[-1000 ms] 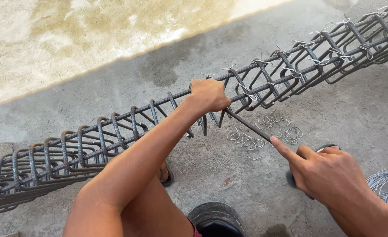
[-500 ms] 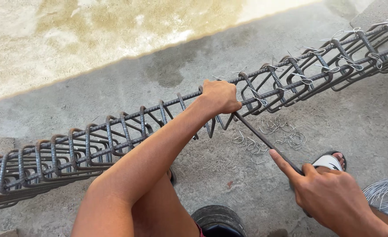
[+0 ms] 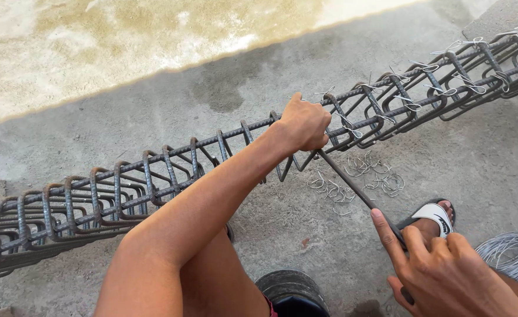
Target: Tying rebar intersections with wire using a manual twisting hook tool
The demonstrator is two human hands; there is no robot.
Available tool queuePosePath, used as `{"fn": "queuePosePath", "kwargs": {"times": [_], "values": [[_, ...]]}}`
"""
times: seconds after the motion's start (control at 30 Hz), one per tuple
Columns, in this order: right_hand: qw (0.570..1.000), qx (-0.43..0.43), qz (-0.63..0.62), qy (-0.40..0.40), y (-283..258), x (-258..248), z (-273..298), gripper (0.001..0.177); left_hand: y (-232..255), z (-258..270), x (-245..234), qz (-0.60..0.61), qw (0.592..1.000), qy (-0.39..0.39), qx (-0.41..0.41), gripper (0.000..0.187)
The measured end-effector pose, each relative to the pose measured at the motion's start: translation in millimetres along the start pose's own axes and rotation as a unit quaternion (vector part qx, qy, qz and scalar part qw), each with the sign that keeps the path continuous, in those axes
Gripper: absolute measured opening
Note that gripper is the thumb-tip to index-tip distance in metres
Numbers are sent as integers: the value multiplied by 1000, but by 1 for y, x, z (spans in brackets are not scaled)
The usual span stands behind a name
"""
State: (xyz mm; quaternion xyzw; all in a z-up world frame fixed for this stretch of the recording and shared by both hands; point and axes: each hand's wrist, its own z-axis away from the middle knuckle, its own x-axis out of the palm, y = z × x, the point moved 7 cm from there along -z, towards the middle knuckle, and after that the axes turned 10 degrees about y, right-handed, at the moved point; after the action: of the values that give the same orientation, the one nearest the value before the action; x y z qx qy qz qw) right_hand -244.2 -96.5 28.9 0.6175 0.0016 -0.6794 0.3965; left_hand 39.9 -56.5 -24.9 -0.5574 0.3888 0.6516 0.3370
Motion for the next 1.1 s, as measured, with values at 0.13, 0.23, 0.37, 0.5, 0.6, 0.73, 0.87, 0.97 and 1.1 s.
{"fn": "queuePosePath", "kwargs": {"times": [0.13,0.23,0.37,0.5,0.6,0.73,0.87,0.97,1.1], "values": [[999,32,-29,-15,9,-30,-14,95,3,-10,4,-29,996,47,74,24],[999,-23,-19,-27,4,-41,-23,88,7,-13,3,-41,995,44,83,28],[1000,-16,3,-12,0,-59,-31,83,11,-11,-1,9,995,51,90,22],[999,-6,-7,-48,-3,-65,-36,84,6,-7,-5,62,994,40,75,22],[998,-4,19,-57,-6,-69,-39,82,1,-6,-3,73,995,14,60,23],[998,20,7,-55,-6,-63,-35,90,-7,-8,-1,120,992,22,36,26],[994,63,-44,-73,-5,-52,-31,94,-13,1,-2,149,989,13,-22,20],[987,104,-80,-90,-6,-42,-26,100,-18,6,1,153,986,0,-63,18],[975,157,-130,-92,-5,-30,-19,101,-17,14,-2,158,982,-5,-102,19]]}}
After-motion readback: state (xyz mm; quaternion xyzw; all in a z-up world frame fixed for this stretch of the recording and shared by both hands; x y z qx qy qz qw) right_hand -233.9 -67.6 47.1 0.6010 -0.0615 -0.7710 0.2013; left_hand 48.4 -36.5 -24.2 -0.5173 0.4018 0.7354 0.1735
